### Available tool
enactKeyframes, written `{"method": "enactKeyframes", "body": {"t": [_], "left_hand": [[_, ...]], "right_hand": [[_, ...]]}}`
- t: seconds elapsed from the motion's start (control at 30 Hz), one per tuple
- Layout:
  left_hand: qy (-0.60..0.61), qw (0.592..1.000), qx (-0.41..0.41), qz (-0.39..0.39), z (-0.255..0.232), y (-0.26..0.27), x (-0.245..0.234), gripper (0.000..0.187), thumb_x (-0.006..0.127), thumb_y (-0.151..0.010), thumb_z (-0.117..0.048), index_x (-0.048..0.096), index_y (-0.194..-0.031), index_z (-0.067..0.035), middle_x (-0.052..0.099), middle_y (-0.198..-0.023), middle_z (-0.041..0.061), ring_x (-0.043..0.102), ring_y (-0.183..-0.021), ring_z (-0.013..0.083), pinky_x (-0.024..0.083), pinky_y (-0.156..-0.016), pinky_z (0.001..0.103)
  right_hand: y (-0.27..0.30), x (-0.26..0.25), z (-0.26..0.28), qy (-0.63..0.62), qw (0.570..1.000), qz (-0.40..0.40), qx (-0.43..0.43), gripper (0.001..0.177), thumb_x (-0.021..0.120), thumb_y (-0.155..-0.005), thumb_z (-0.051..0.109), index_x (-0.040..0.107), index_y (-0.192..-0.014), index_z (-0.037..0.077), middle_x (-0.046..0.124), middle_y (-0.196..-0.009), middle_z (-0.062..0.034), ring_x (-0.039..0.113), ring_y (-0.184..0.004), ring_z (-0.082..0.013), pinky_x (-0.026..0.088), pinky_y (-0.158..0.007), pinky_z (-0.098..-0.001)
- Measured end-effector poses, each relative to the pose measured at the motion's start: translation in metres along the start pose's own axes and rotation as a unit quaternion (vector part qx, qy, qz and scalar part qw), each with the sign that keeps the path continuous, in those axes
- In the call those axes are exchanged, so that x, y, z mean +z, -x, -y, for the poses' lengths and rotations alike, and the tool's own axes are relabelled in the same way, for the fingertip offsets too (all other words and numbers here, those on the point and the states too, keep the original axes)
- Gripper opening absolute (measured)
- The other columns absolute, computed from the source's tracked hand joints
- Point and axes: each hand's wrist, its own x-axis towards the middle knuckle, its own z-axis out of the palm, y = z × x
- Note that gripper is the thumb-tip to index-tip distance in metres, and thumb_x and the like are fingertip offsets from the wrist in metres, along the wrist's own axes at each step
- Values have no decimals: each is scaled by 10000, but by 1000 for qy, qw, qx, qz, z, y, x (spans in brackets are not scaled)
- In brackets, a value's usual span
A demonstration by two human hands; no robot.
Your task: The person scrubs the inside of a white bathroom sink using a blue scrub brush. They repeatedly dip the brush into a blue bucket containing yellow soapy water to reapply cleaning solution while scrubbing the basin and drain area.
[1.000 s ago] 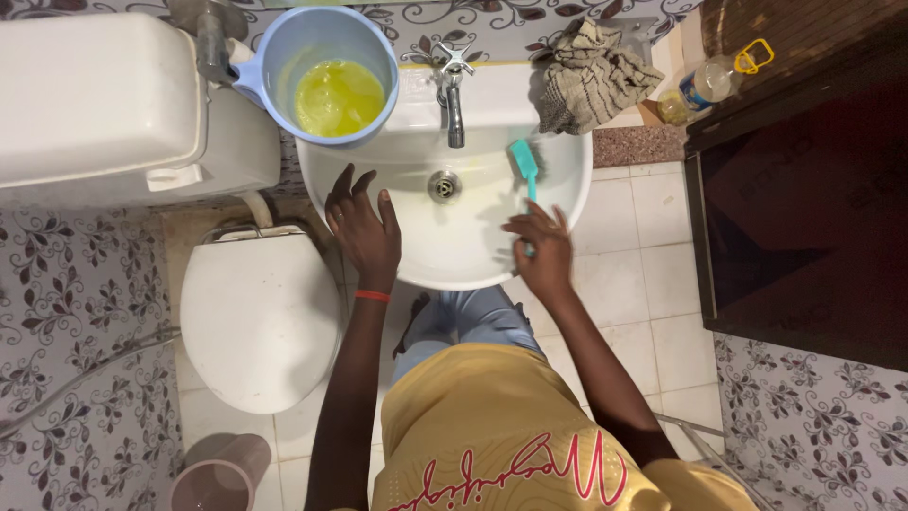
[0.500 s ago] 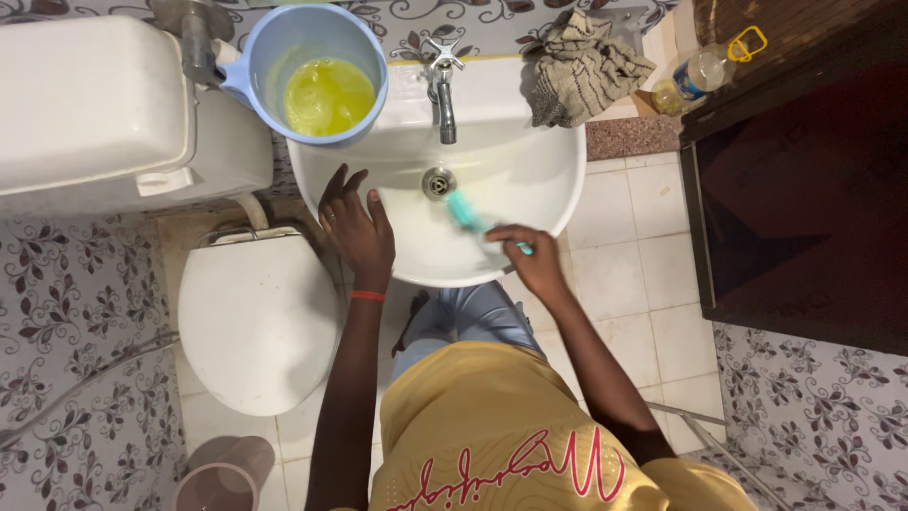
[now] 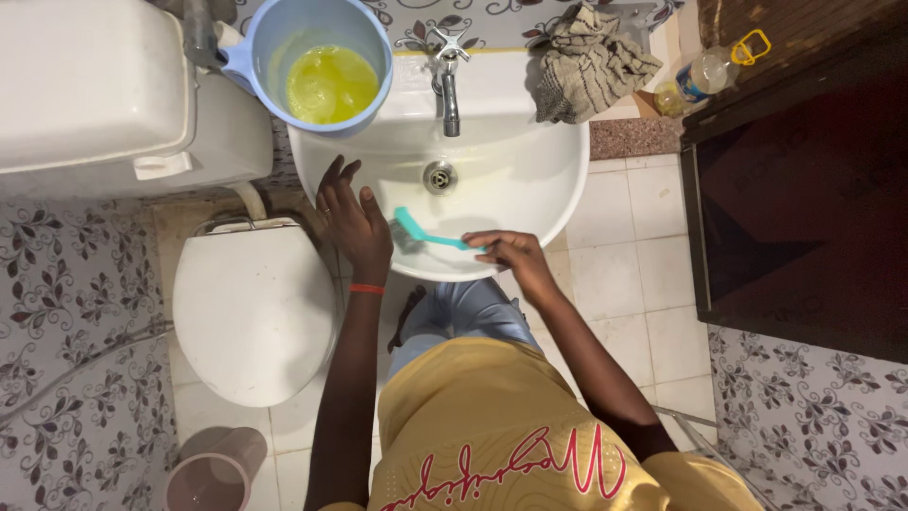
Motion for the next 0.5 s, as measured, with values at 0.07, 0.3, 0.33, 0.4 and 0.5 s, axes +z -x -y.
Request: {"method": "enactKeyframes", "body": {"t": [0.07,0.3,0.33,0.4,0.5], "left_hand": [[-8,1000,0,0,0,0,-1,613,232,-1150,-499,624,-1275,-45,586,-1439,109,494,-1389,297,309,-1201,510],[-1,1000,2,-9,-2,-1,-1,613,240,-1145,-495,621,-1287,-37,591,-1417,129,505,-1364,306,314,-1184,506],[3,1000,-1,-8,-2,-1,-1,607,245,-1147,-493,620,-1282,-36,593,-1418,128,508,-1359,306,320,-1184,503],[7,1000,-4,-10,-3,0,-2,598,252,-1148,-489,624,-1275,-38,594,-1416,128,513,-1354,307,322,-1186,505],[8,1000,-3,-16,-5,-1,-4,599,254,-1149,-489,626,-1280,-38,595,-1411,125,517,-1356,312,314,-1192,511]], "right_hand": [[-1,-9,12,176,984,-40,-12,331,542,-877,23,802,-1071,85,726,-1296,-147,735,-1060,-226,638,-818,-363],[4,-3,16,482,844,-212,-100,300,640,-864,98,780,-1129,112,629,-1424,-186,724,-671,-210,588,-682,-324],[3,2,8,461,865,-181,-84,315,640,-866,101,777,-1150,117,662,-1395,-172,713,-681,-218,580,-700,-328],[-3,16,-11,415,900,-118,-55,346,639,-872,107,771,-1192,128,728,-1337,-143,692,-700,-232,565,-734,-337],[-7,30,-31,13,997,61,-52,381,552,-938,88,784,-1241,93,628,-1480,-209,661,-981,-130,606,-967,-321]]}}
